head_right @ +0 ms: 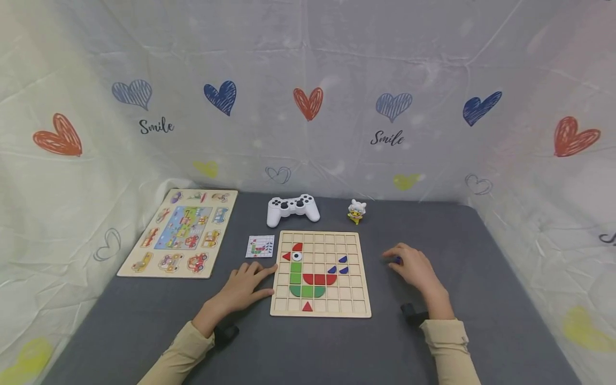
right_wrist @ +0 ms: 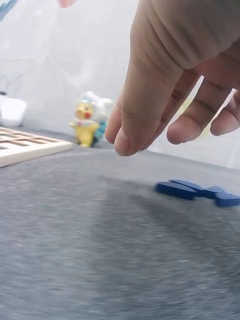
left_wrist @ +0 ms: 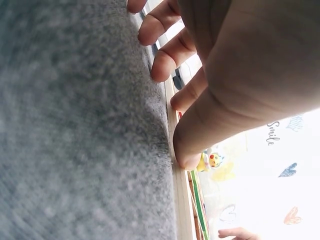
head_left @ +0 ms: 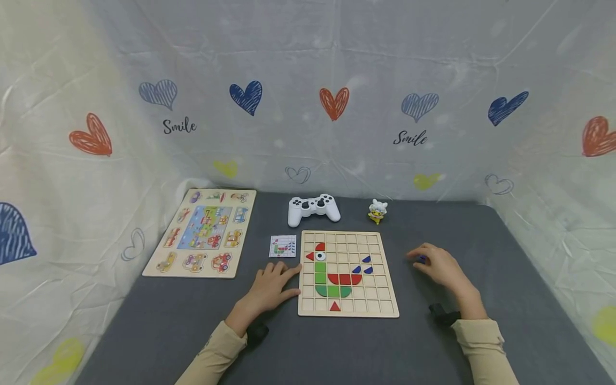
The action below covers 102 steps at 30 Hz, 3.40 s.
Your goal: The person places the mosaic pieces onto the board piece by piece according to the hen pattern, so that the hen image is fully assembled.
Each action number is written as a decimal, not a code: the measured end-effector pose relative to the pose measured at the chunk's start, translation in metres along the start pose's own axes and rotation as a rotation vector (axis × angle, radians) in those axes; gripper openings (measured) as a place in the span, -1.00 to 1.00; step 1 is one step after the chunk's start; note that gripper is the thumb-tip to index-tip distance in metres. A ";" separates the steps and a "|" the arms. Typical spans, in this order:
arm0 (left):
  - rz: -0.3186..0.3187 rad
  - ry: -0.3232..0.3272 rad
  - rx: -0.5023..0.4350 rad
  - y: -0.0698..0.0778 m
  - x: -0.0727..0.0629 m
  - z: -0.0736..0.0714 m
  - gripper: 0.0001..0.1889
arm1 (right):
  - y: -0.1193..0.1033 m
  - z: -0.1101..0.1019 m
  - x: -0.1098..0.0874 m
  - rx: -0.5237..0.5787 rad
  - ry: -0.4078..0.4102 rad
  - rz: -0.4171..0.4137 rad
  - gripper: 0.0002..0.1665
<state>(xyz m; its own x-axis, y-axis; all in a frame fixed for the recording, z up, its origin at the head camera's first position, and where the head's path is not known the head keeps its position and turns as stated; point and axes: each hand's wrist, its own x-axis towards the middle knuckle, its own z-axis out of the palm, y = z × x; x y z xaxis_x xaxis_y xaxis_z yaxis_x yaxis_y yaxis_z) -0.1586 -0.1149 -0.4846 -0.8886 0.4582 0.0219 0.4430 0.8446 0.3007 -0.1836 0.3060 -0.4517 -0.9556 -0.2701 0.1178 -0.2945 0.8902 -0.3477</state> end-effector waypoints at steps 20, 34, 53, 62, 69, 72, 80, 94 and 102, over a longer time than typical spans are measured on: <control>-0.004 0.006 -0.014 0.000 -0.001 -0.002 -0.36 | 0.022 -0.003 -0.010 -0.009 0.012 0.065 -0.72; 0.001 0.003 -0.032 0.000 -0.003 -0.002 -0.36 | 0.015 0.001 -0.007 -0.008 -0.008 0.039 -0.79; -0.007 -0.009 -0.017 -0.001 -0.001 0.000 -0.36 | 0.010 0.003 -0.004 0.005 -0.051 0.152 -0.75; -0.004 -0.005 -0.020 -0.001 0.000 0.000 -0.35 | 0.009 0.006 0.000 -0.009 -0.038 0.134 -0.82; -0.006 -0.010 -0.012 -0.002 0.000 0.001 -0.35 | 0.010 0.006 -0.001 -0.001 -0.034 0.186 -0.83; -0.006 -0.010 -0.016 -0.002 -0.001 0.000 -0.35 | 0.009 0.008 0.000 -0.003 -0.019 0.158 -0.86; 0.000 -0.015 -0.014 0.000 0.001 -0.001 -0.35 | -0.009 0.012 0.004 0.036 0.006 0.080 -0.87; -0.003 -0.013 -0.017 0.000 -0.001 -0.002 -0.35 | -0.057 0.022 0.006 0.088 -0.042 -0.041 -0.85; -0.002 -0.013 -0.021 0.000 -0.001 -0.002 -0.35 | -0.071 0.032 0.006 0.095 -0.074 -0.147 -0.82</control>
<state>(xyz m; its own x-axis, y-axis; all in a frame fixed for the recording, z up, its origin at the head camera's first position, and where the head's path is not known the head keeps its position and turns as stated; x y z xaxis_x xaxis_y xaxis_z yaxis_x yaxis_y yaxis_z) -0.1584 -0.1161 -0.4826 -0.8878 0.4602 0.0088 0.4384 0.8396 0.3207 -0.1682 0.2292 -0.4562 -0.8993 -0.4244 0.1059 -0.4275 0.8014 -0.4183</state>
